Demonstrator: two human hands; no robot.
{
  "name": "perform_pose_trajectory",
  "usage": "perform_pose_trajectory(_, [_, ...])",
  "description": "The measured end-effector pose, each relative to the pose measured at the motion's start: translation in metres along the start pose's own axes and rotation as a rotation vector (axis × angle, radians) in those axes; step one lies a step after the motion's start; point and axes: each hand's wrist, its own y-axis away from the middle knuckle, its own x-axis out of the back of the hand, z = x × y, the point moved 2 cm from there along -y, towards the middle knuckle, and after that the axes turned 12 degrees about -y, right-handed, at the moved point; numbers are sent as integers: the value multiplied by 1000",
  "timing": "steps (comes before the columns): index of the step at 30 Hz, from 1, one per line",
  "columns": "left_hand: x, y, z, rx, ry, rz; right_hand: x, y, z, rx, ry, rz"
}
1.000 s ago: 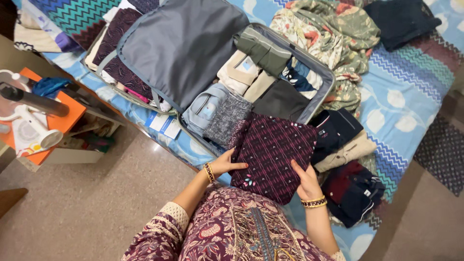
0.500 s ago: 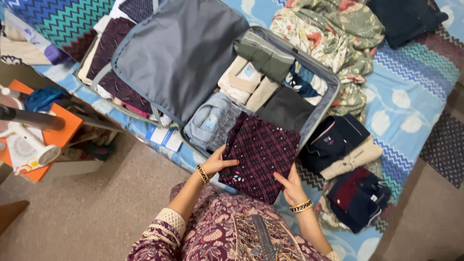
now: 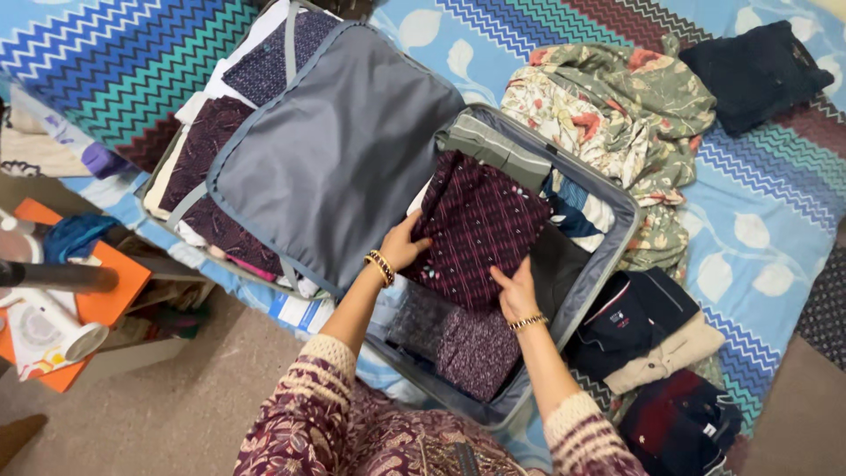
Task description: The person folds and organizes various items of clothing, including jeans, shirts, and patterned garments, placing them into a suitcase on a bed.
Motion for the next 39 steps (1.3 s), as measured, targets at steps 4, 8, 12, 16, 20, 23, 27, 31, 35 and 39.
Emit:
perform_pose_trajectory(4, [-6,-37,-20,177,-188,-11,24,-58,52,-13,-13,52])
perform_pose_trajectory(8, [-2,-43,-14,177,-311,-2,40,-65,79,39,220,254])
perform_pose_trajectory(12, [0,-41,14,271,-391,-56,28,-52,81,169,520,394])
perform_pose_trajectory(16, [6,-43,47,272,-602,34,-14,-37,61,163,801,501])
perform_pose_trajectory(20, [11,-62,73,-23,-763,56,-59,-36,20,431,1276,319])
perform_pose_trajectory(23, [4,-76,78,-156,-757,37,-71,-61,1,485,1525,174])
perform_pose_trajectory(27, [-7,-85,66,-246,-838,13,-68,-93,4,374,1697,111])
perform_pose_trajectory(31, [-15,-88,47,-198,-743,-84,-61,-92,21,369,1756,101])
perform_pose_trajectory(35, [-18,-96,34,-218,-651,-80,-57,-99,31,317,1761,85])
perform_pose_trajectory(39, [-24,-103,22,-167,-608,-136,-54,-109,39,237,1759,57])
